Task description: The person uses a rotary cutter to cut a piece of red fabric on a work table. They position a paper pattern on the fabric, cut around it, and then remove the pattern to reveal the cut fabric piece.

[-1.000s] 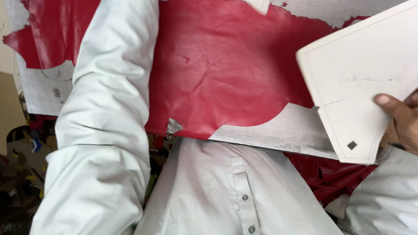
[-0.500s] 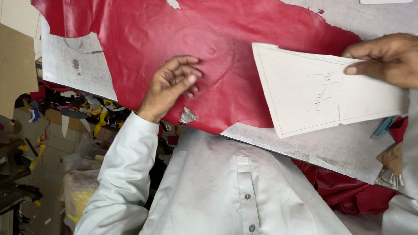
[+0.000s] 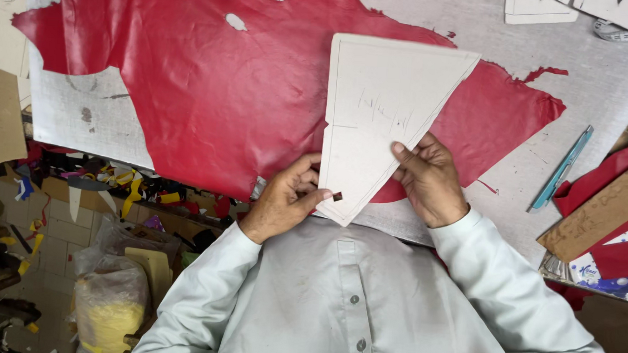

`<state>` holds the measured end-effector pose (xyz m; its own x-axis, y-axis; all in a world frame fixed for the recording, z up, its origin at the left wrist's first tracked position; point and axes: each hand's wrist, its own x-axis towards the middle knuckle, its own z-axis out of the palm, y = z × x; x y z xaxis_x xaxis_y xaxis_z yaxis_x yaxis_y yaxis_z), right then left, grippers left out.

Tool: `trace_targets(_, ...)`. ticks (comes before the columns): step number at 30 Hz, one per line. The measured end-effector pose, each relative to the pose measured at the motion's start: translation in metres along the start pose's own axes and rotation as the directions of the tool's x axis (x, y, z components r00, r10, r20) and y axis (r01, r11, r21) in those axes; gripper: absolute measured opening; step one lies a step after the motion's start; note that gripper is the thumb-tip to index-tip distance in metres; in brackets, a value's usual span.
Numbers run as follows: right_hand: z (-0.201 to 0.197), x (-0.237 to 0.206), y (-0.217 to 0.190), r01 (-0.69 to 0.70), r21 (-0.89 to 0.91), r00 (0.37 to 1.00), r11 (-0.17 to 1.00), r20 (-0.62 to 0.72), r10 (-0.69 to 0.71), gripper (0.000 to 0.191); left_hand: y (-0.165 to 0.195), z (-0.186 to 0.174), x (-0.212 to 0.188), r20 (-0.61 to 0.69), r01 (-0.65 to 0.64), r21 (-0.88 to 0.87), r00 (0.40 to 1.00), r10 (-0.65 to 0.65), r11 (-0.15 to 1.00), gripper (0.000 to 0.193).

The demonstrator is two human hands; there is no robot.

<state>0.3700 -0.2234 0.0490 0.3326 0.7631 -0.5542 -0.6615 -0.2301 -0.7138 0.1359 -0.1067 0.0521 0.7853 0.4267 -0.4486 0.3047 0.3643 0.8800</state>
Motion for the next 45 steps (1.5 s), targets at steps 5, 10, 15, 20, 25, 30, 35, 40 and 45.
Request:
trace_targets(5,-0.037,-0.011,-0.035,0.155,-0.029,0.983,0.987,-0.094,-0.157,0.054,0.032,-0.009,-0.014,-0.152,-0.250,0.413,0.929,0.337,0.876,0.044)
trace_targets(10,-0.072,-0.026,-0.096,0.089,0.260,0.958,0.961,0.241,-0.154,0.091,0.039,-0.007,-0.027,0.142,-0.504,0.823,0.629,0.764,0.261,0.039)
trace_targets(15,-0.075,-0.017,-0.100,0.096,-0.343,0.982,0.935,0.184,-0.033,0.082,0.020,0.004,-0.017,0.200,-0.393,0.915,0.640,0.742,0.093,0.042)
trace_targets(20,-0.067,-0.001,-0.073,0.173,-0.564,0.982,0.807,0.041,-0.182,0.058,0.006,0.003,-0.010,0.191,-0.440,0.877,0.687,0.701,0.194,0.042)
trace_targets(25,-0.058,-0.014,-0.084,0.380,-0.029,0.909,0.925,0.200,-0.367,0.055,0.002,0.007,-0.023,-0.247,-0.419,0.674,0.648,0.720,0.609,0.022)
trace_targets(30,-0.012,-0.015,-0.060,0.384,-0.014,0.905,0.923,0.203,-0.374,0.059,-0.014,0.029,-0.002,-0.398,-0.240,-0.158,0.903,0.161,0.958,0.010)
trace_targets(35,-0.013,-0.005,-0.043,0.429,-0.339,0.904,0.837,0.155,-0.400,0.053,-0.032,0.043,0.023,-0.028,-0.097,-0.272,0.995,0.092,0.958,0.031)
trace_targets(40,-0.078,0.035,-0.117,0.152,-0.915,0.979,0.374,0.191,0.067,0.024,-0.024,-0.002,0.015,-0.315,-0.186,-0.372,0.947,0.065,0.909,0.034)
trace_targets(45,-0.053,0.047,-0.155,0.367,-0.929,0.930,0.049,0.367,-0.014,0.022,-0.007,-0.042,0.006,-0.340,-0.233,-0.370,0.935,0.102,0.899,0.038)
